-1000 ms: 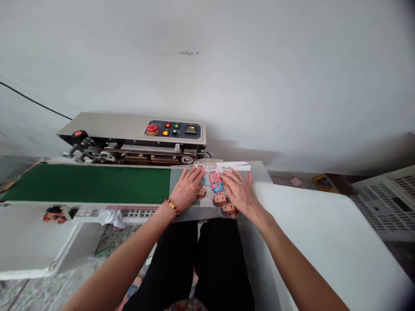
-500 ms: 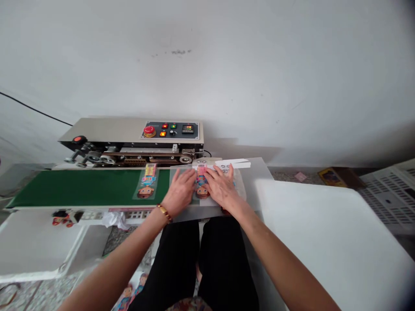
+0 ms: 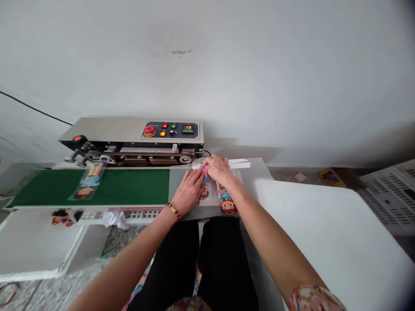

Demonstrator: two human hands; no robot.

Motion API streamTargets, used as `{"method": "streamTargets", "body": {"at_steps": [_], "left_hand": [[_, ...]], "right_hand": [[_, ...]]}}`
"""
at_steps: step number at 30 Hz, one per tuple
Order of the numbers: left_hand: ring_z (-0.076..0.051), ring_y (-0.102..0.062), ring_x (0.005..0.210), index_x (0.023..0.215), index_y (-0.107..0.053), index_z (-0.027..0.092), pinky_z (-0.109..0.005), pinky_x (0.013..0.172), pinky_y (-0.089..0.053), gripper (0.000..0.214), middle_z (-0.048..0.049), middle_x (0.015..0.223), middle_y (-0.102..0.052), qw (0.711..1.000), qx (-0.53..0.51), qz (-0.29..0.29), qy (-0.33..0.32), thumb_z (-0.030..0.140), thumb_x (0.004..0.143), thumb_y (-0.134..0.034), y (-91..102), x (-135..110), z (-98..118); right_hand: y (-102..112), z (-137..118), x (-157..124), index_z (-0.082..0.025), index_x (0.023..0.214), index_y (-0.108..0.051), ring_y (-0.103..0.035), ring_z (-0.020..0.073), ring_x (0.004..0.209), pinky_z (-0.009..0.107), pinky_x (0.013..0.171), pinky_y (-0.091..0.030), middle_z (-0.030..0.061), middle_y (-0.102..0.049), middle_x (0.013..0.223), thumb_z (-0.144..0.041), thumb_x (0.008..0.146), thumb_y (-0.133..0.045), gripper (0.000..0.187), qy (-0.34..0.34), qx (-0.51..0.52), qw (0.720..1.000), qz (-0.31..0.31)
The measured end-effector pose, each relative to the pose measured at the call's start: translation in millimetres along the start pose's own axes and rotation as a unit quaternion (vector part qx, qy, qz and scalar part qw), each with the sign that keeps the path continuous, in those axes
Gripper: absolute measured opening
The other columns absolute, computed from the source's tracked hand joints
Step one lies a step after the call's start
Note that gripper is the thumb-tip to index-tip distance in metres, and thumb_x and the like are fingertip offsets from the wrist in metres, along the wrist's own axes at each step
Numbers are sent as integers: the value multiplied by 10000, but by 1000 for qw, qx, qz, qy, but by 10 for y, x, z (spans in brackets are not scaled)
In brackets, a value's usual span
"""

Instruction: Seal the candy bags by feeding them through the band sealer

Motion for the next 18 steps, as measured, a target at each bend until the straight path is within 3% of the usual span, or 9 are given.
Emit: {"method": "streamTargets", "body": {"at_steps": [4,9,14,18], "left_hand": [[-300,-390,1485,1497,-451,122,-555,1241,-287,511,-178,1569,-453,1000,3,4,1,230,998,-442,1,13,15],[-302,-401,1477,1439,-515,106,-564,1243,-273,461,-179,1548,-483,1000,15,-5,19,222,1002,-423,41,-44,-67],[-272,-424,1464,1400,-539,144,-539,1249,-263,422,-156,1548,-491,999,21,-9,38,257,1014,-412,209,-293,-517],[-337,-516,1385,1337,-577,159,-668,1215,-224,377,-149,1483,-565,995,53,-5,81,267,1005,-434,442,-508,-898]], "right_hand": [[46,28,-90,-235,1150,-688,-591,264,1140,440,998,-349,99,-640,1233,-123,984,-398,352,13,10,1000,16],[134,358,-656,-199,1299,-618,-545,275,1236,500,1109,-289,111,-643,1311,-132,982,-392,395,33,13,993,111],[35,551,-1155,-221,1401,-568,-338,328,1444,651,1170,-165,88,-505,1512,-251,1052,-377,399,116,-51,988,83],[-62,352,-1028,-241,1418,-557,-321,331,1452,724,1175,-73,75,-500,1517,-312,1082,-382,386,140,-75,985,70]]}}
Point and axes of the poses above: each hand's wrist, its own x-axis towards the middle knuckle, its own y-axis out of the back of the hand, z = x × y, the point moved 2 cm from there along x, towards the middle knuckle
